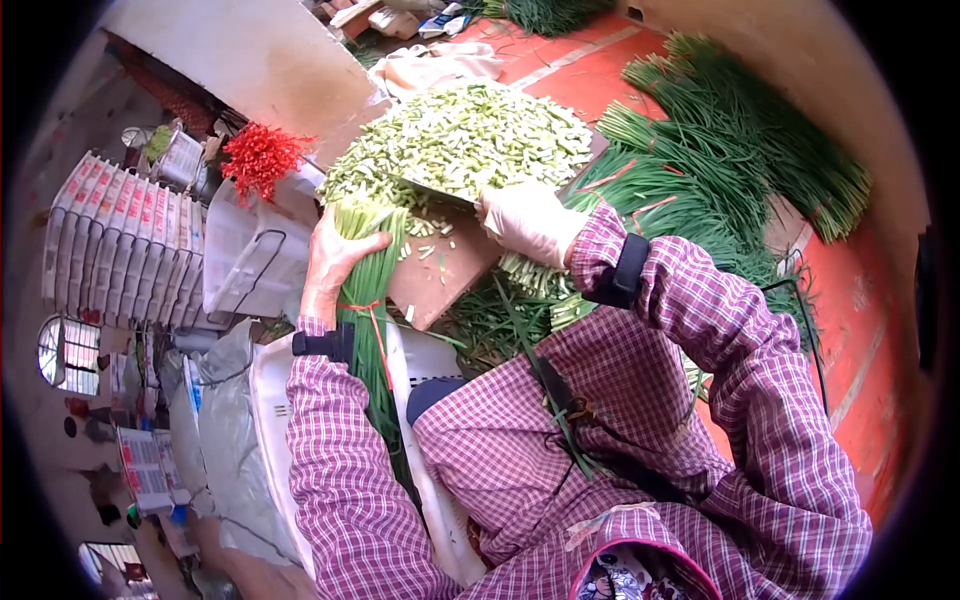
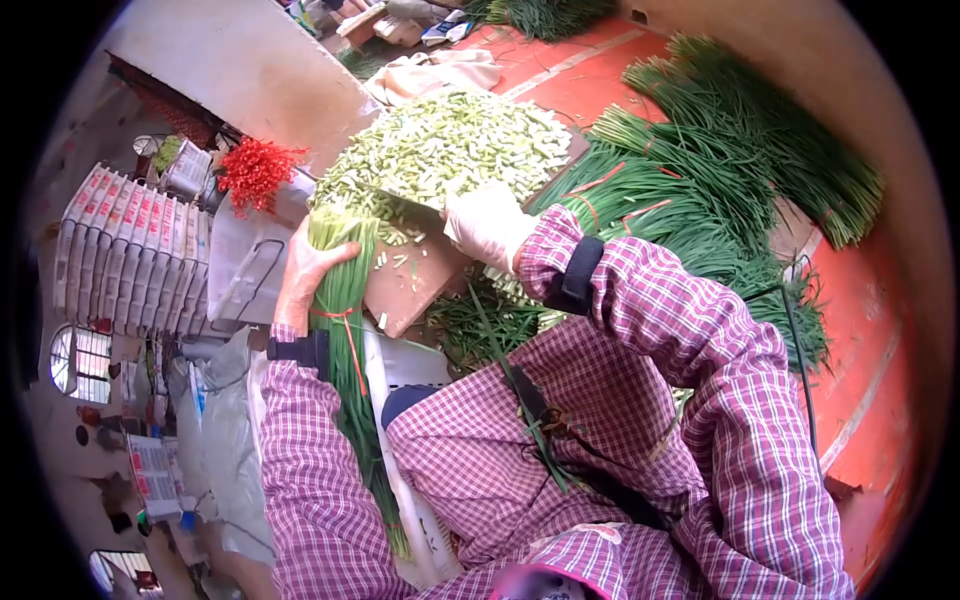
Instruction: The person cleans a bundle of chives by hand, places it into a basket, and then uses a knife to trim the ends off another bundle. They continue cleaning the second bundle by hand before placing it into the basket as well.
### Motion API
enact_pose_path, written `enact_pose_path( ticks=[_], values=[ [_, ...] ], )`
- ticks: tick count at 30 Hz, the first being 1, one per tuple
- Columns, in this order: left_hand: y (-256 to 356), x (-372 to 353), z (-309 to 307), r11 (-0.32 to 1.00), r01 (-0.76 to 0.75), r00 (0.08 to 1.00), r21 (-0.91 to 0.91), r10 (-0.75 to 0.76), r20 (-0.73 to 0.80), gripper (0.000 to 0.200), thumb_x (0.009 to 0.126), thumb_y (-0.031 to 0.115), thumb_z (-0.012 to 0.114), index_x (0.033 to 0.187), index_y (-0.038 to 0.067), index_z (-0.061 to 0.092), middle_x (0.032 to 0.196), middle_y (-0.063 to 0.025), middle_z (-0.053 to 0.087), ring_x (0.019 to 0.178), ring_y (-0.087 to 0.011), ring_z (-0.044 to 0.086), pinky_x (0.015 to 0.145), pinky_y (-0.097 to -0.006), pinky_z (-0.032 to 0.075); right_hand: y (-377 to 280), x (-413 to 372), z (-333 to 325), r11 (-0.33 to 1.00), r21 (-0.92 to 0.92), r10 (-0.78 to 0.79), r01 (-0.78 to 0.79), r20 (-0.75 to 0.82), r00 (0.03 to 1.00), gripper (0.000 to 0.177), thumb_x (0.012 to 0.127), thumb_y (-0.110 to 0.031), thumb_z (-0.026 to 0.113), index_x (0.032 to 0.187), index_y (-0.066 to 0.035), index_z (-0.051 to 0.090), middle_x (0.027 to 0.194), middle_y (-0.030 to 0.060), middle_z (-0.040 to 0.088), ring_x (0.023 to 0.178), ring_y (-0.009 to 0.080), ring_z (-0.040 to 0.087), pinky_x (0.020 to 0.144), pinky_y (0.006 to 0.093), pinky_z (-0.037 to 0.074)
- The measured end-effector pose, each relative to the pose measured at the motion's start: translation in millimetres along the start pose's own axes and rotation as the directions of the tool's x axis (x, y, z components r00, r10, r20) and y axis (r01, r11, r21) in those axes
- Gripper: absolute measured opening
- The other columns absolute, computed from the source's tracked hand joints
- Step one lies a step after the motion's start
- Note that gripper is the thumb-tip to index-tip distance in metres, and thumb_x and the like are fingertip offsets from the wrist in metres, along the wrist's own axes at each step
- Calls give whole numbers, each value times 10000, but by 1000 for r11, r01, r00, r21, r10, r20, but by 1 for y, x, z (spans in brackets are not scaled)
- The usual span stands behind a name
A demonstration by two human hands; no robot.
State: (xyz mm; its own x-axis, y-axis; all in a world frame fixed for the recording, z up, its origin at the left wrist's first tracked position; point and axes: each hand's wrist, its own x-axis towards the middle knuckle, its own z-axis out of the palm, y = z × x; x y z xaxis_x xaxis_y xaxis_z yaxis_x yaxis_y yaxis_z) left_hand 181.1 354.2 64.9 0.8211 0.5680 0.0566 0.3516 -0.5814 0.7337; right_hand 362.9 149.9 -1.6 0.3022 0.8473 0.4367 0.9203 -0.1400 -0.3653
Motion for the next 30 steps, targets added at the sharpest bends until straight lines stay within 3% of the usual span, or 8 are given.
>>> enact_pose_path(
  ticks=[4, 8, 11, 12, 14, 16, 22, 30],
  values=[
    [-5, -43, -37, 961, -40, 985, -274, -9, -173, 547, 689, 122, 800, 1163, 0, 556, 1067, -82, 655, 930, -156, 634, 846, -300, 507, -8, 54, 9, 990, 141, 25, -15, -69, 997, 100, 767, -110, 588, 806, -38, 646, 676, 177, 641, 613, 319, 652, 566, 424, 501],
    [1, -85, -74, 898, -123, 938, -422, -34, -345, 573, 691, 104, 787, 1200, 2, 545, 1065, -73, 649, 939, -151, 624, 858, -290, 491, -7, 79, 16, 981, -193, -41, 25, -82, 996, 281, 804, -236, 638, 1028, -70, 607, 836, 174, 630, 795, 334, 634, 677, 427, 498],
    [25, -106, -93, 902, -292, 871, -319, 113, -479, 602, 673, 106, 795, 1206, 1, 534, 1067, -61, 641, 959, -134, 603, 881, -280, 468, -57, 56, -28, 995, 64, -71, 82, -152, 986, 389, 831, -313, 674, 1121, -67, 597, 880, 162, 638, 828, 327, 636, 713, 404, 508],
    [39, -111, -97, 901, -304, 864, -311, 123, -487, 602, 673, 106, 795, 1206, 1, 534, 1067, -61, 641, 959, -134, 603, 881, -280, 468, -76, 46, -48, 976, 217, 5, -16, 54, 999, 355, 850, -294, 668, 1111, -62, 606, 893, 162, 655, 819, 303, 653, 707, 377, 517],
    [67, -121, -105, 899, -352, 877, -260, 220, -427, 624, 668, 107, 799, 1219, 1, 525, 1066, -63, 640, 951, -136, 607, 872, -282, 473, -82, 33, -50, 921, 389, -78, 6, 170, 982, 320, 866, -284, 660, 1098, -69, 617, 910, 172, 666, 824, 277, 669, 697, 355, 520],
    [86, -123, -107, 908, -344, 889, -241, 233, -394, 617, 665, 95, 804, 1207, 0, 527, 1078, -69, 642, 957, -139, 615, 872, -282, 484, -64, 27, -27, 966, 205, -146, 159, -80, 986, 313, 865, -290, 653, 1082, -67, 621, 887, 167, 656, 813, 293, 661, 691, 380, 516],
    [65, -89, -37, 969, -221, 975, -109, 221, -16, 581, 619, 134, 817, 1126, 13, 561, 1015, -86, 675, 945, -152, 640, 879, -297, 509, -14, 19, 6, 964, -228, 142, -137, 5, 990, 178, 790, -162, 598, 919, -54, 654, 885, 180, 650, 846, 352, 643, 743, 429, 510],
    [10, -46, 15, 988, -10, 962, -153, 51, 268, 546, 618, 103, 779, 1117, 0, 581, 1012, -75, 681, 917, -143, 632, 864, -292, 492, -13, 17, 3, 991, -27, 133, -133, 13, 991, 195, 757, -182, 607, 844, -7, 599, 732, 207, 619, 689, 381, 628, 619, 459, 502]
  ],
)
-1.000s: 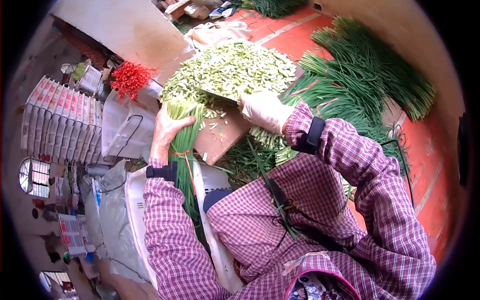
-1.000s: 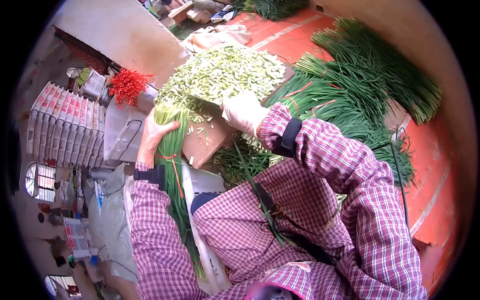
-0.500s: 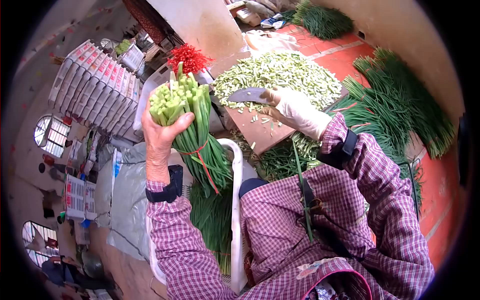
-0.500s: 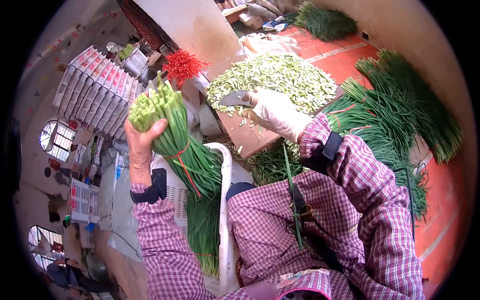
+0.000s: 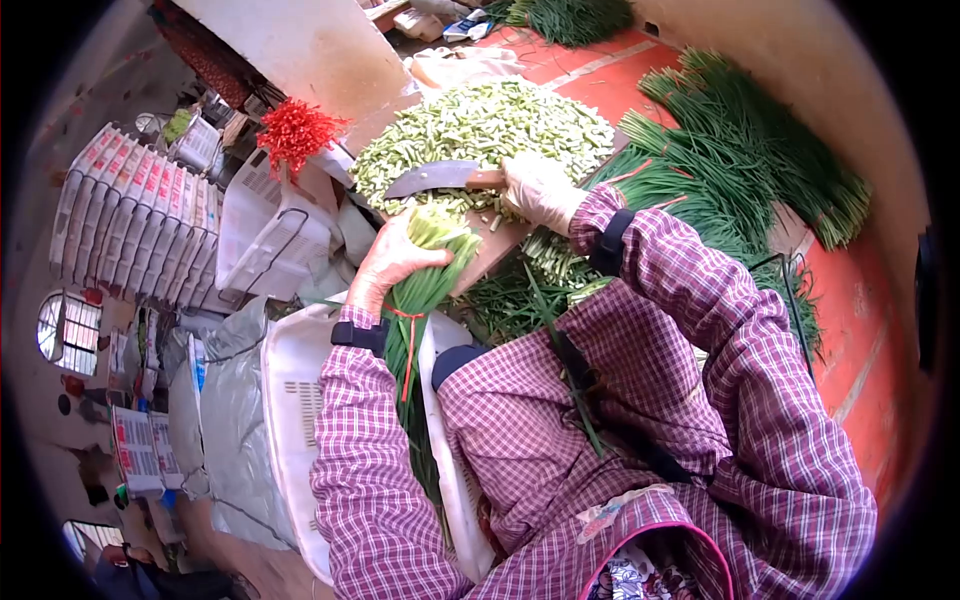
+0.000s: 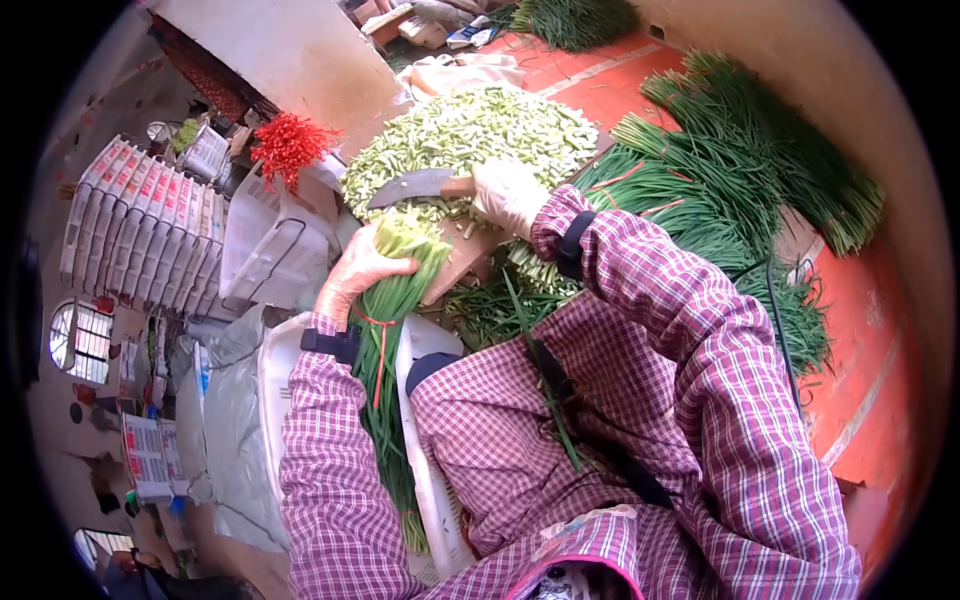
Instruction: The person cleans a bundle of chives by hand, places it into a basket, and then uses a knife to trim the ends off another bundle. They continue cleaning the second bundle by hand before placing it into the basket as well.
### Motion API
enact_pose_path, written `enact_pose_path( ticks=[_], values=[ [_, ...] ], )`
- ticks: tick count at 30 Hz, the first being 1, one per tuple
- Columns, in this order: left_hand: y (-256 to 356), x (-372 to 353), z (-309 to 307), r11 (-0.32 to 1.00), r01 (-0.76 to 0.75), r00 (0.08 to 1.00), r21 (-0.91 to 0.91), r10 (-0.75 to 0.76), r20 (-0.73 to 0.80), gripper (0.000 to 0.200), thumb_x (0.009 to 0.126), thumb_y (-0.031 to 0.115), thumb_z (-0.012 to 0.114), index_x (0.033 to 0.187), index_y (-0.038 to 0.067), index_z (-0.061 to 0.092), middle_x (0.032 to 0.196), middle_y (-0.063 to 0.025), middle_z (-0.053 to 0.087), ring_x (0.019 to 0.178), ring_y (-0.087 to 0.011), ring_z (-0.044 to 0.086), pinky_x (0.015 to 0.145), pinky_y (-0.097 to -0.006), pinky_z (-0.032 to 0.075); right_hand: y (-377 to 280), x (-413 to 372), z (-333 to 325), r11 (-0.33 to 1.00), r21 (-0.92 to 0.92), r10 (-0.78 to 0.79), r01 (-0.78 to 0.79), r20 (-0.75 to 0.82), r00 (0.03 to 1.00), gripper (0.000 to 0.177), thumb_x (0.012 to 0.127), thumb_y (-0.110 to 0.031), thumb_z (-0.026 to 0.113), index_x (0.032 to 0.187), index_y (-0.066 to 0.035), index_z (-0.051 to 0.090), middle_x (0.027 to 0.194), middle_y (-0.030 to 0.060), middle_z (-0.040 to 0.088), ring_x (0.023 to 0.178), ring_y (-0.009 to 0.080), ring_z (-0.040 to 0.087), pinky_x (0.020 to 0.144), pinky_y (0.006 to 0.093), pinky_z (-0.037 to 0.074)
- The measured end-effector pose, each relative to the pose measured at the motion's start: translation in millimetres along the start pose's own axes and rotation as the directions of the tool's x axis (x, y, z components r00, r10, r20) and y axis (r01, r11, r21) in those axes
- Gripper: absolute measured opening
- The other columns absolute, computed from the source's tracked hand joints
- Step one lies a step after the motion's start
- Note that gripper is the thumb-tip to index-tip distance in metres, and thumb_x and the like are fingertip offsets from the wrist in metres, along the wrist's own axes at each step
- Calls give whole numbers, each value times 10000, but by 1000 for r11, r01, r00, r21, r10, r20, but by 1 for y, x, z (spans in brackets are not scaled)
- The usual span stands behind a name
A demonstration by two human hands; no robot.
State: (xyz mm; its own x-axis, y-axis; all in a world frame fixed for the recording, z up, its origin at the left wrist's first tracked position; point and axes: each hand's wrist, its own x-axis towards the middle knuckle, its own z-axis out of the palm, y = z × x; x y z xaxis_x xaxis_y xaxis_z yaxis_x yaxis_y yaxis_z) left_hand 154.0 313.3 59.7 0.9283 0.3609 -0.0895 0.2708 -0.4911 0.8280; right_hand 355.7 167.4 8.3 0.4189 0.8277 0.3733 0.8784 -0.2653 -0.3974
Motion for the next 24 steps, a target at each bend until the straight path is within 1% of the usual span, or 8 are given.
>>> enact_pose_path(
  ticks=[4, 5, 9, 10, 13, 15, 18, 24],
  values=[
    [5, 16, -2, 978, 82, 993, 190, -96, 64, 431, 690, 110, 748, 1089, 12, 619, 1019, -45, 670, 913, -138, 616, 873, -295, 479, -13, -20, -15, 937, 316, 131, -146, 68, 989, 323, 809, -264, 603, 1017, -18, 621, 709, 162, 635, 645, 340, 642, 606, 430, 517],
    [0, 21, -3, 994, 91, 982, 61, -100, 160, 413, 698, 120, 736, 1083, 15, 628, 1011, -45, 668, 899, -137, 614, 845, -295, 486, -14, -27, -20, 992, 109, 49, -59, 91, 995, 283, 878, -270, 553, 997, -20, 610, 710, 156, 623, 609, 331, 620, 582, 425, 501],
    [-1, 32, -9, 979, 188, 958, 85, -201, 204, 362, 716, 154, 728, 1042, 16, 653, 946, -50, 686, 831, -128, 626, 769, -286, 503, -5, -66, -23, 753, 632, 153, -182, 101, 983, 355, 947, -362, 538, 936, -11, 590, 760, 212, 619, 662, 351, 615, 580, 424, 468],
    [0, 34, -10, 971, 208, 946, 121, -231, 226, 356, 720, 171, 726, 1035, 19, 660, 925, -49, 687, 815, -129, 627, 753, -287, 503, -2, -74, -28, 775, 576, 181, -260, 193, 964, 350, 929, -360, 564, 949, -11, 582, 771, 227, 628, 723, 368, 633, 616, 432, 483],
    [-7, 39, -10, 960, 206, 937, 189, -249, 246, 353, 721, 204, 725, 1019, 23, 673, 888, -47, 688, 786, -132, 628, 729, -290, 504, -2, -86, -51, 848, 481, 144, -222, 195, 970, 334, 939, -279, 606, 1098, 14, 579, 735, 90, 587, 663, 180, 559, 600, 327, 460],
    [-11, 42, -11, 961, 157, 946, 227, -213, 245, 376, 703, 236, 729, 1010, 24, 682, 877, -60, 692, 771, -139, 631, 724, -301, 507, -3, -85, -58, 863, 471, 87, -181, 214, 973, 396, 916, -396, 565, 964, -4, 576, 756, 210, 638, 727, 403, 633, 648, 466, 495],
    [-10, 44, -12, 954, 143, 939, 262, -214, 268, 396, 684, 244, 732, 1005, 18, 682, 873, -76, 694, 775, -148, 636, 730, -307, 509, 4, -80, -53, 890, 415, 67, -189, 292, 954, 425, 949, -383, 552, 1123, 4, 576, 724, 154, 611, 652, 274, 612, 601, 374, 468],
    [-8, 44, -10, 940, 175, 944, 294, -245, 220, 433, 658, 257, 742, 1009, 11, 677, 884, -88, 697, 790, -161, 644, 749, -313, 510, 10, -72, -46, 927, 366, -64, -82, 369, 927, 384, 935, -415, 541, 944, -35, 594, 643, 182, 589, 585, 381, 573, 530, 428, 443]
  ],
)
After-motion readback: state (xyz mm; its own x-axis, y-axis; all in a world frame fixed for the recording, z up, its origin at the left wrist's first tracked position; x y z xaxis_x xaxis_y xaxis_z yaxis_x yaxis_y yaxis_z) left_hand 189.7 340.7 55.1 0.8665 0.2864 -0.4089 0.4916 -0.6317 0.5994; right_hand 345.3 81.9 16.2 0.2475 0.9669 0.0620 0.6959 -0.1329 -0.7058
